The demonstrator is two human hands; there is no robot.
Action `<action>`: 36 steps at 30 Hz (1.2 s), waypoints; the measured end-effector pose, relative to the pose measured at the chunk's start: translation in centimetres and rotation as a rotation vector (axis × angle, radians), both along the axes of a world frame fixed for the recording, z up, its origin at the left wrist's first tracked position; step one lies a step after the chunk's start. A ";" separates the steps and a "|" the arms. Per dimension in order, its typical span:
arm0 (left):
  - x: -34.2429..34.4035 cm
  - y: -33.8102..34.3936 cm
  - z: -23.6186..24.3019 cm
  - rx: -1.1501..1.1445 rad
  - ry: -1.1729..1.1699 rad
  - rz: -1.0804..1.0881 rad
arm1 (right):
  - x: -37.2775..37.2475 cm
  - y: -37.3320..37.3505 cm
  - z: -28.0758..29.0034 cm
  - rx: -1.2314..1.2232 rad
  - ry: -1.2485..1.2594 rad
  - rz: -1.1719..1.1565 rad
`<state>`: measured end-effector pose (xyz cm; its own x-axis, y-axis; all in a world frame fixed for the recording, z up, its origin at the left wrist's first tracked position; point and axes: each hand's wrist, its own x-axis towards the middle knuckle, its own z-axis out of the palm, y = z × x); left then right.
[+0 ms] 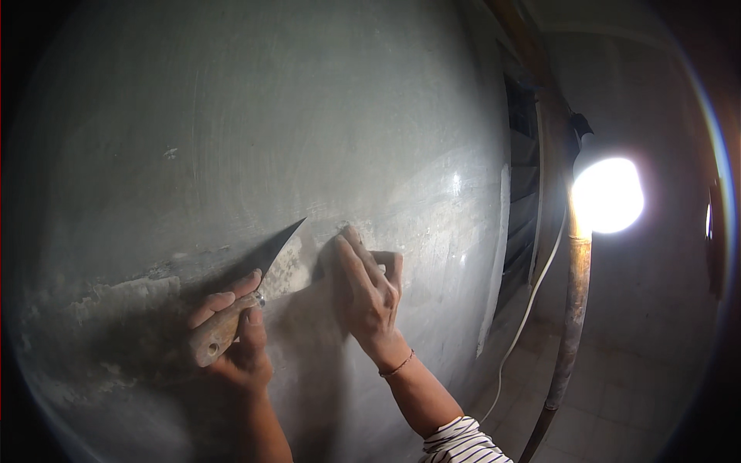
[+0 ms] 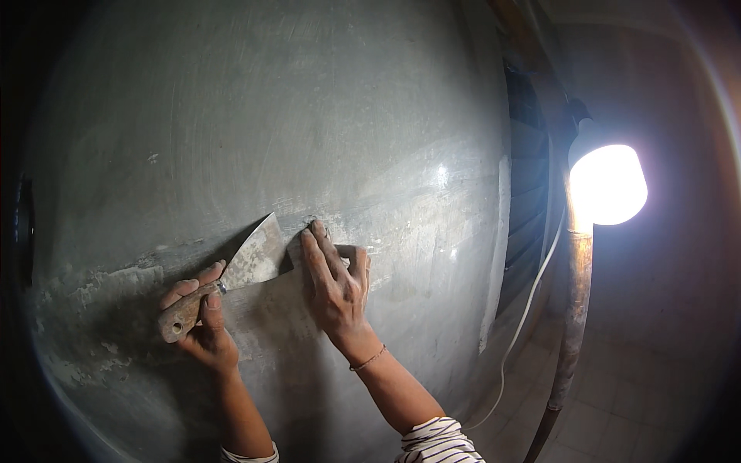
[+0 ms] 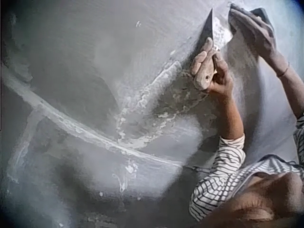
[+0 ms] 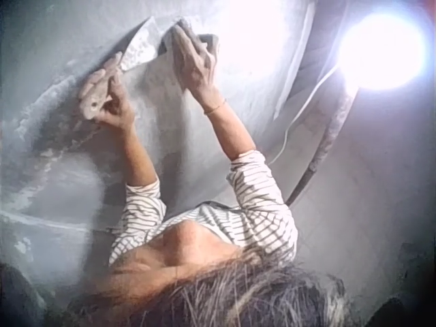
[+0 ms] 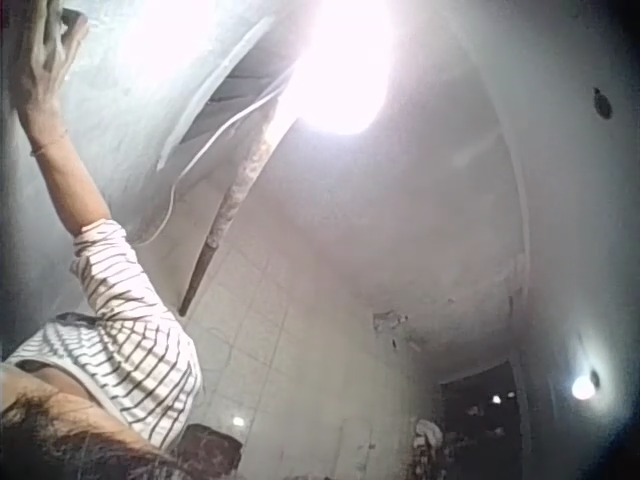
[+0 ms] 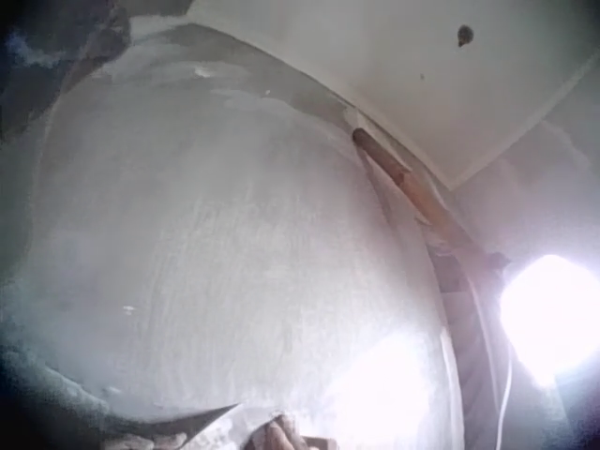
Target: Sand and smooth a patched wall surface using a putty knife and sandpaper block.
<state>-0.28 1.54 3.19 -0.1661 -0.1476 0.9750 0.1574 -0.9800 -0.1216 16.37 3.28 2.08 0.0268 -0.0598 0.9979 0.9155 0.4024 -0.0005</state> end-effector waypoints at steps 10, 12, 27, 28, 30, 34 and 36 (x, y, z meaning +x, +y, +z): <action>-0.3 -0.4 -0.1 -0.065 0.046 -0.047 | 0.0 0.4 2.3 0.108 0.032 0.004; -0.3 -0.1 0.0 -0.060 0.027 -0.059 | -0.1 0.7 0.8 0.088 0.014 -0.020; 0.2 0.0 0.2 -0.040 -0.027 -0.072 | -0.6 -0.1 0.8 0.066 0.011 -0.041; 0.1 0.0 0.1 -0.017 -0.033 -0.050 | -1.2 -0.3 -0.6 0.055 0.000 -0.024; -0.3 0.0 -0.1 -0.015 -0.049 -0.055 | -1.5 -0.3 -1.9 0.074 -0.042 -0.044; -0.7 -0.1 -0.2 -0.027 -0.058 -0.072 | -0.7 0.0 1.6 0.117 -0.047 0.016; -0.8 -0.3 -0.1 -0.031 -0.065 -0.052 | -0.5 -0.7 -0.1 0.077 -0.057 -0.003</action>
<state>-1.05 1.25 3.06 -0.2359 -0.1072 0.9659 0.1127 -0.9902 -0.0824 15.83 2.54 1.98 -0.0302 -0.1364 0.9902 0.9142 0.3969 0.0825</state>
